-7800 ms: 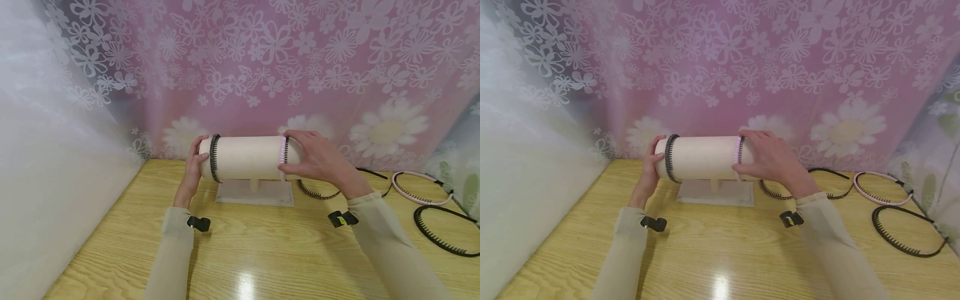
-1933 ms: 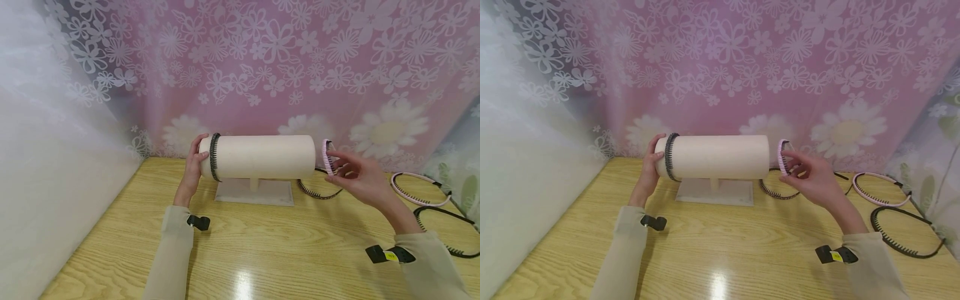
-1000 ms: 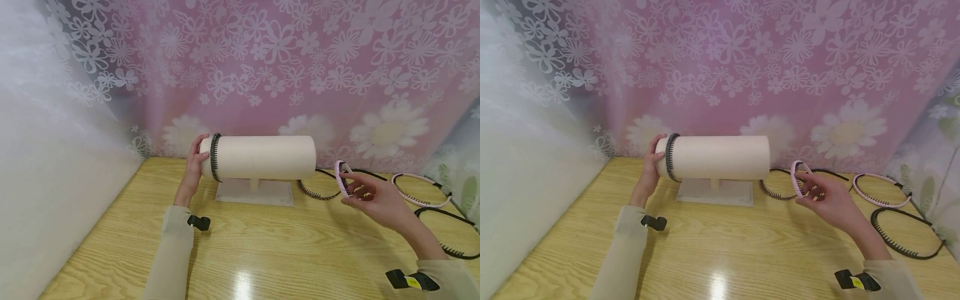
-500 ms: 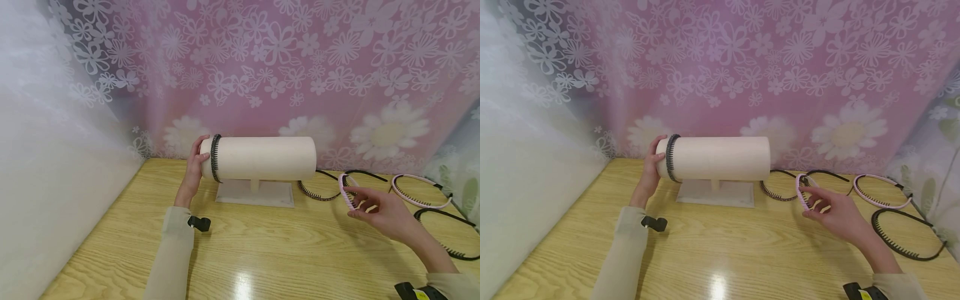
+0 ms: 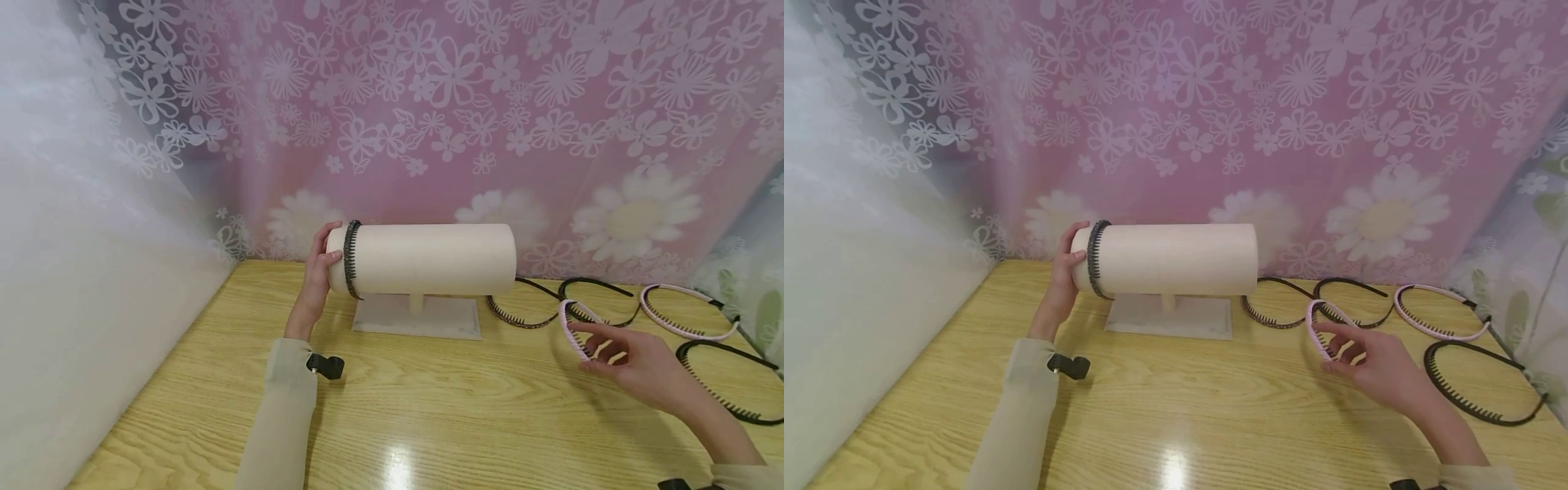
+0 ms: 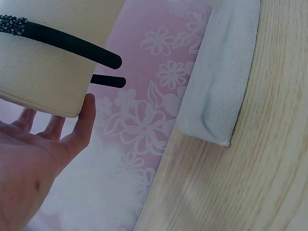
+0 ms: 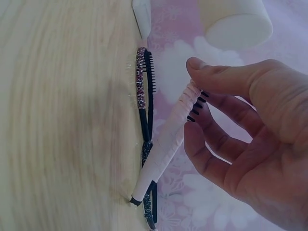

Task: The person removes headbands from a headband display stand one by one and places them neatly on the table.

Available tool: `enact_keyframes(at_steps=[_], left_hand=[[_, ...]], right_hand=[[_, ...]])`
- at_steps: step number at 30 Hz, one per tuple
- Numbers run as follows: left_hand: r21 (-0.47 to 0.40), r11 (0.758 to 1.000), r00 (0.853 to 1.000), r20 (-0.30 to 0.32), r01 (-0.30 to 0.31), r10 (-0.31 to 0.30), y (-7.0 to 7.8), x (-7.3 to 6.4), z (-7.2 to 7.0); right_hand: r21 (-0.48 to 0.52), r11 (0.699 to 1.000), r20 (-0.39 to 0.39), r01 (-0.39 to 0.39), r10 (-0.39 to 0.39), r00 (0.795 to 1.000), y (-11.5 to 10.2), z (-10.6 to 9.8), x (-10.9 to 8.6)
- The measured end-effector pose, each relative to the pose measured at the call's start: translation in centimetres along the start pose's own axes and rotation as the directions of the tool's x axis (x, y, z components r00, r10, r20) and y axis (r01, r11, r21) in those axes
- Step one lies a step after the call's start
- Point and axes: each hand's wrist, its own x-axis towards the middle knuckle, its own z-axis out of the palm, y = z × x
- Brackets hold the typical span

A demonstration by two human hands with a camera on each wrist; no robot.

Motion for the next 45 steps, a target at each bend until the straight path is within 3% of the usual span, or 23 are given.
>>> enact_keyframes(at_steps=[19, 30, 35, 45], left_hand=[[0.006, 1.0, 1.0, -0.017, 0.016, -0.016, -0.1, 0.1, 0.0], [-0.007, 1.0, 1.0, -0.011, 0.002, -0.002, -0.2, 0.2, -0.1], [-0.007, 1.0, 1.0, -0.012, -0.001, 0.0, -0.1, 0.2, 0.0], [-0.004, 1.0, 1.0, -0.018, 0.011, -0.012, -0.1, 0.0, 0.1]], right_hand=[[-0.028, 1.0, 0.009, 0.012, -0.012, 1.0, 1.5, 1.0, -1.6], [-0.026, 1.0, 0.079, -0.016, 0.018, 0.997, 2.4, 1.4, -1.9], [-0.035, 0.997, 0.141, -0.063, 0.068, 0.988, 2.6, 1.3, -1.9], [-0.085, 0.996, 0.155, -0.025, 0.038, 0.987, 4.0, 1.4, -2.3]])
